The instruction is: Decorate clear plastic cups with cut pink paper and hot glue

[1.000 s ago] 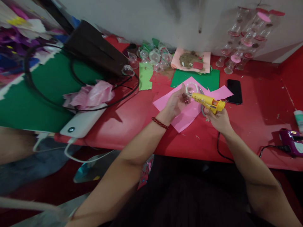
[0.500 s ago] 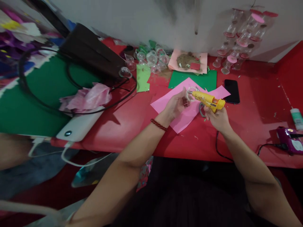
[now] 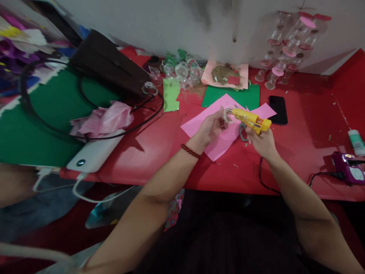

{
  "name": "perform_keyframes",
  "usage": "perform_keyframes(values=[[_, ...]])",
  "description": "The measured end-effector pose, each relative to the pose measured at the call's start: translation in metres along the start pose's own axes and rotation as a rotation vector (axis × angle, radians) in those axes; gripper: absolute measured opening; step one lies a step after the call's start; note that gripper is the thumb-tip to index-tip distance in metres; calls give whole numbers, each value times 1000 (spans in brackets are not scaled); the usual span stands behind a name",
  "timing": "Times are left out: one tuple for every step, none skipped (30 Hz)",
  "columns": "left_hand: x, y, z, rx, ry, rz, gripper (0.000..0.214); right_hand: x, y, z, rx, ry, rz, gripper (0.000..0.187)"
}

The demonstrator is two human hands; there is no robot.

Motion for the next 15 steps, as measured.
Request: perform_keyframes(values=[[1, 0, -2, 1, 6, 5, 34, -1, -2, 1, 4, 12, 6, 54], [3, 1, -3, 1, 13, 10, 34, -1, -3, 1, 8, 24, 12, 55], [4, 1, -5, -3, 18, 14, 34, -2, -4, 2, 10, 37, 15, 56], [5, 1, -6, -9, 22, 18, 34, -2, -4, 2, 11, 49, 16, 58], [5, 1, -6, -20, 26, 21, 35, -3, -4, 3, 10, 58, 15, 59], [5, 1, -7, -31, 31, 24, 35, -3, -3, 3, 8, 67, 13, 60], [5, 2, -7, -40, 32, 25, 36, -4, -3, 3, 4, 74, 11, 61], [5, 2, -7, -45, 31, 23, 36, -4, -2, 3, 0, 79, 9, 61], [5, 2, -7, -45, 27, 21, 36, -4, -1, 3, -3, 83, 9, 61], [4, 2, -6, -40, 23, 22, 36, -4, 0, 3, -3, 85, 13, 61], [4, 2, -5, -31, 19, 25, 35, -4, 0, 3, -2, 81, 18, 61], [3, 2, -5, -19, 17, 27, 34, -4, 0, 2, -2, 70, 23, 60], [3, 2, -4, -9, 17, 29, 34, -4, 0, 2, -3, 56, 27, 60], [3, 3, -4, 0, 19, 30, 33, -3, 1, 1, -8, 39, 28, 60], [2, 3, -3, 4, 20, 27, 32, -3, 1, 1, -15, 27, 26, 60]])
Point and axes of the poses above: each hand's wrist, its own x-axis away from the middle knuckle, its own z-axis out of the back of the hand, y = z × x, the point moved 1 cm from there along -x, towards the middle knuckle, and after that the axes turned 2 degrees about y, right-handed, at the moved point
